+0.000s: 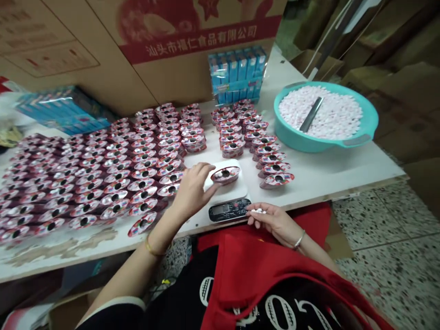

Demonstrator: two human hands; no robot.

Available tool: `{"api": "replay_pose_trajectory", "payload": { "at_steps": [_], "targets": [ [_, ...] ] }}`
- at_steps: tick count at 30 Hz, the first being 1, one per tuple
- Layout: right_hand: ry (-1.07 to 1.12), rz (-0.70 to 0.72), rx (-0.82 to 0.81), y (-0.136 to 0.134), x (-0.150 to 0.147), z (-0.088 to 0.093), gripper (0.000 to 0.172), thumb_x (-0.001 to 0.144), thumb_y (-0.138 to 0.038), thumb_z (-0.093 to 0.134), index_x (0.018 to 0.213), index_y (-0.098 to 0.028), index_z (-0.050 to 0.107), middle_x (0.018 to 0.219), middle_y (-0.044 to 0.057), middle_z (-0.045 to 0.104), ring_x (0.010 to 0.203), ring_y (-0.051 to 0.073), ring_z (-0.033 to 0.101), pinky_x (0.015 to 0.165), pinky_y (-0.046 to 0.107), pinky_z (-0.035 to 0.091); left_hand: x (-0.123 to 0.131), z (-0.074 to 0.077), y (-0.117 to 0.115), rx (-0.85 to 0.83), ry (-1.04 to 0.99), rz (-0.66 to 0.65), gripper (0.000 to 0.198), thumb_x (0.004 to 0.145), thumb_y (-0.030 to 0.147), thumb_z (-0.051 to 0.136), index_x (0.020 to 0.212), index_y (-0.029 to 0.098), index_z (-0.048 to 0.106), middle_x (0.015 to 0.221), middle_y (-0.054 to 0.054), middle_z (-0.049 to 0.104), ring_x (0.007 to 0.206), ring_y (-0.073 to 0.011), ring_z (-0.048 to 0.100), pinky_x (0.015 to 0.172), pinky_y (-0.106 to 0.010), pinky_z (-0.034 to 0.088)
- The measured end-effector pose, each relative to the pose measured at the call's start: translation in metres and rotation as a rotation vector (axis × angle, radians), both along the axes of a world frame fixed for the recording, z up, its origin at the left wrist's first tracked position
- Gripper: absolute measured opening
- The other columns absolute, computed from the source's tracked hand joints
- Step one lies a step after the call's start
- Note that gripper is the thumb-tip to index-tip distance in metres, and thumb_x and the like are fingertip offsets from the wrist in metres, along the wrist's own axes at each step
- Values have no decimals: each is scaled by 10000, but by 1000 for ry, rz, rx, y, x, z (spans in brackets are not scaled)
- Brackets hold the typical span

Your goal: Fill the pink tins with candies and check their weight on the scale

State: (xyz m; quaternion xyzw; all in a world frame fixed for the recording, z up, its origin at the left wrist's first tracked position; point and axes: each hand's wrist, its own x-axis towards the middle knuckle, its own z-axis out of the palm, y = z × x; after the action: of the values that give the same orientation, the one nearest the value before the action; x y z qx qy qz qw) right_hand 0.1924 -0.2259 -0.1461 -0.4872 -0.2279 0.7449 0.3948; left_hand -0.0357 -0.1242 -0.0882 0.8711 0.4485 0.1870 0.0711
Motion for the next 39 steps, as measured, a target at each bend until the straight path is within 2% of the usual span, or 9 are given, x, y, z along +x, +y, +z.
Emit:
{"api": "replay_pose_trajectory", "payload": {
  "at_steps": [5, 9, 12, 16, 20, 28, 32, 35, 39],
  "targets": [
    [-105, 28, 56, 15, 9, 13, 333, 657, -356, 806, 870, -128, 689, 672, 39, 673, 526, 72, 497, 519, 225, 356, -36, -26, -36, -57, -231, 148, 195, 904, 325, 524, 1041, 188, 547, 922, -44, 620, 809, -147, 599, 754, -286, 485],
    [-214, 60, 175, 36, 13, 28, 313, 680, -366, 783, 878, -141, 694, 613, 4, 636, 510, 70, 478, 497, 224, 343, -53, -58, -59, -162, -257, 238, 198, 906, 321, 510, 1039, 184, 562, 902, -39, 633, 765, -128, 599, 716, -270, 495],
    [-349, 104, 323, 57, 12, 44, 283, 706, -358, 763, 880, -145, 697, 568, -10, 606, 507, 78, 482, 500, 229, 350, -57, -70, -64, -206, -268, 264, 200, 905, 324, 502, 1027, 182, 572, 885, -43, 639, 754, -130, 598, 685, -265, 496],
    [-541, 202, 558, 90, 1, 66, 218, 746, -354, 722, 834, -156, 697, 512, -37, 551, 484, 79, 460, 500, 226, 342, -54, -69, -59, -181, -293, 239, 200, 911, 332, 491, 1017, 184, 574, 886, -49, 645, 767, -138, 602, 712, -281, 505],
    [-818, 310, 753, 116, -18, 74, 95, 781, -255, 676, 766, -163, 692, 564, -18, 557, 568, 104, 491, 580, 245, 373, -49, -62, -52, -155, -315, 196, 190, 920, 335, 481, 1001, 190, 573, 887, -47, 644, 776, -140, 603, 727, -281, 505],
    [-1122, 499, 847, 130, -40, 73, 114, 753, -75, 647, 766, -177, 697, 721, 42, 612, 713, 154, 512, 710, 291, 380, -38, -53, -50, -136, -370, 142, 152, 923, 290, 501, 1016, 190, 566, 882, -38, 637, 780, -134, 604, 731, -274, 502],
    [-1116, 507, 828, 131, -43, 76, 129, 757, -51, 628, 762, -164, 689, 731, 47, 615, 738, 161, 525, 746, 296, 388, -34, -54, -45, -109, -375, 120, 164, 915, 273, 513, 1042, 188, 570, 915, -45, 642, 808, -140, 610, 747, -278, 504],
    [-1055, 415, 827, 132, -39, 78, 110, 774, -71, 616, 749, -160, 676, 743, 40, 624, 738, 149, 533, 743, 285, 398, -30, -56, -40, -15, -363, 124, 199, 902, 264, 533, 1083, 191, 572, 976, -66, 640, 907, -172, 610, 796, -308, 508],
    [-721, 259, 707, 120, -18, 79, 97, 820, -248, 623, 823, -157, 656, 707, 7, 598, 594, 98, 493, 578, 235, 385, -27, -57, -36, 102, -386, 143, 214, 885, 245, 558, 1090, 188, 583, 1028, -83, 627, 992, -193, 598, 870, -346, 496]
  ]
}}
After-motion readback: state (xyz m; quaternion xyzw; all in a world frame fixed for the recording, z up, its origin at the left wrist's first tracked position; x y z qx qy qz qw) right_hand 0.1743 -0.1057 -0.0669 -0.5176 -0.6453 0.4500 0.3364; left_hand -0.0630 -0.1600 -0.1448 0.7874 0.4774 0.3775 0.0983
